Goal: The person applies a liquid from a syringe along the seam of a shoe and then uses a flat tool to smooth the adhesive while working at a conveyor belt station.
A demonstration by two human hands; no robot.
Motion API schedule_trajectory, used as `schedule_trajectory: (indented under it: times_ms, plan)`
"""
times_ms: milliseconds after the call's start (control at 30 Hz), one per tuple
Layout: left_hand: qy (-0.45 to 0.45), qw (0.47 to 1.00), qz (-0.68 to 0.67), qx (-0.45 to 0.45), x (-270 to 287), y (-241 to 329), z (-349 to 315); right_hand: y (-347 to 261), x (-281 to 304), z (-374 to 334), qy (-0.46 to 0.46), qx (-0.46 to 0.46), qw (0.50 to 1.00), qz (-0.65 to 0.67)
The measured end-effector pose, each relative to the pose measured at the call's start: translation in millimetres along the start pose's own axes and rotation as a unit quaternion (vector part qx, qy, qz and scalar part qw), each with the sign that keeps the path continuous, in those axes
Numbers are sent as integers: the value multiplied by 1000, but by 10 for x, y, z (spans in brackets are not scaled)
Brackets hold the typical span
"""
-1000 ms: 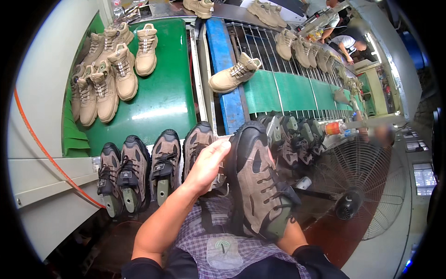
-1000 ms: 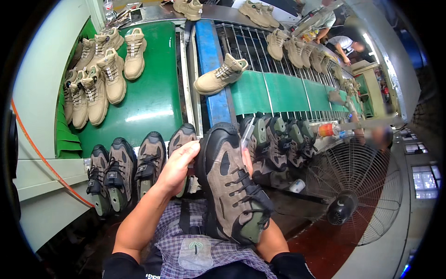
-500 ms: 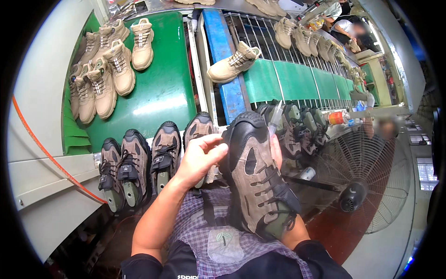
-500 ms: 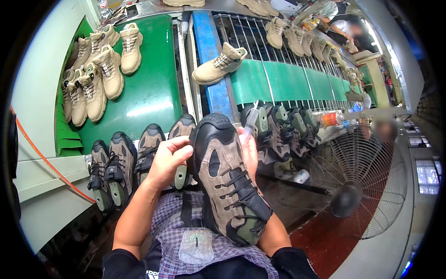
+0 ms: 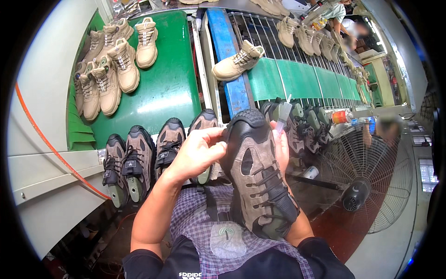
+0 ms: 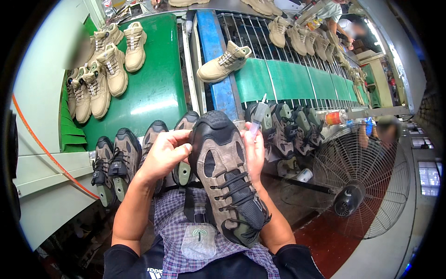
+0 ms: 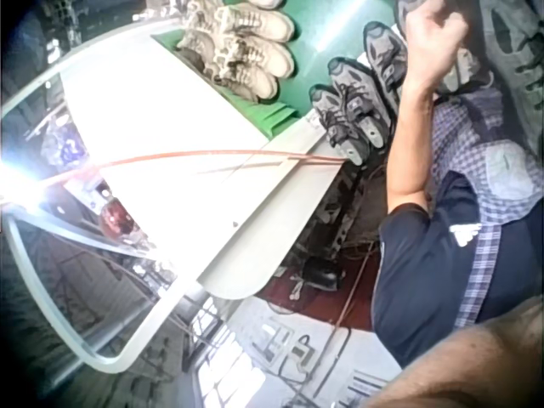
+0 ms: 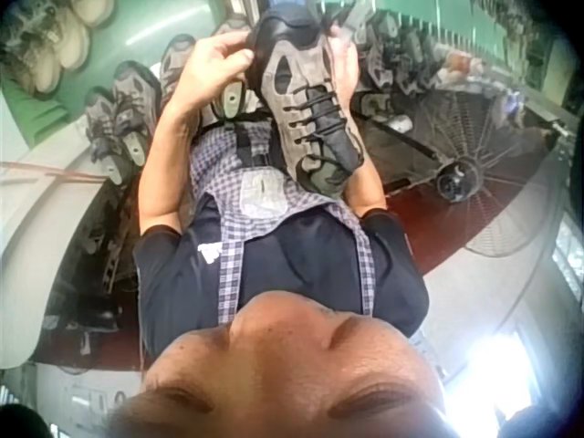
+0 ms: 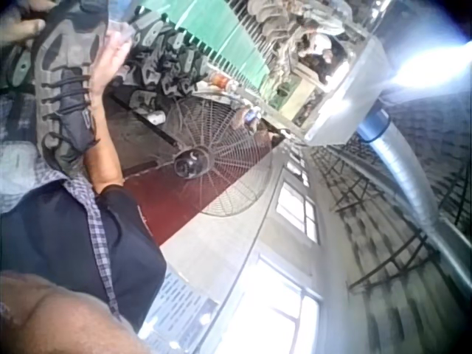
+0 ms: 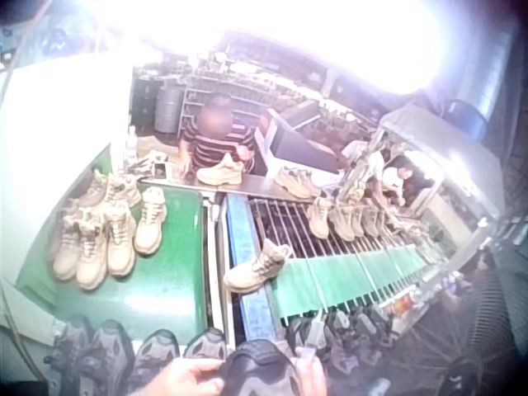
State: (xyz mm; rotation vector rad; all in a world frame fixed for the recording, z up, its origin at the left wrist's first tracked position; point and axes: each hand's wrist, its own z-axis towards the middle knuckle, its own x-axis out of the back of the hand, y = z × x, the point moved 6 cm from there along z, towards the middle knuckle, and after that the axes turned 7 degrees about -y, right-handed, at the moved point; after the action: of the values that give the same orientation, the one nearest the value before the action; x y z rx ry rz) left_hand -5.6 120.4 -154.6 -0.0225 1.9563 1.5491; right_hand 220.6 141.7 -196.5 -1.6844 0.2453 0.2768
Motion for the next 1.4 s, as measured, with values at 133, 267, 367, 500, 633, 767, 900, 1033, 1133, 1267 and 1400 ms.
schedule_trajectory:
  times_ms: [133, 267, 367, 500, 633, 767, 900, 1033, 1133, 1267, 1400]
  plan:
    - [-7, 998, -60, -3, 33, -169, -46, -64, -40, -14, 33, 7, 999, 9]
    - [29, 989, -143, 26, -141, -481, -73, -196, 216, 0, 68, 48, 988, -133]
    - [124, 950, -279, 70, -217, -740, -24, -215, 88, 48, 87, 128, 970, -189]
    - [52, 857, -500, 112, -188, -897, 413, 45, 38, 142, 51, 83, 976, -196]
    - [92, 891, -427, 120, 102, -1127, 613, 38, 405, -75, 76, 77, 985, -137]
    - [97, 928, -333, 135, 485, -1638, 877, -63, 1154, -681, 130, 17, 979, -153]
    - [202, 954, -159, 152, 444, -1865, 1263, 40, 1723, -1388, 210, -14, 963, -167]
    - [210, 957, -20, 201, 307, -2110, 1579, 187, 1925, -1766, 257, -39, 956, -137]
    - [222, 954, 71, 190, 288, -2253, 1753, 176, 1986, -1861, 274, -43, 953, -124]
    - [140, 957, 111, 227, -20, -2235, 1920, 298, 2212, -1974, 313, -40, 946, -73]
    - [129, 956, 43, 261, 872, -2599, 1895, 253, 2335, -1759, 283, -40, 953, -99]
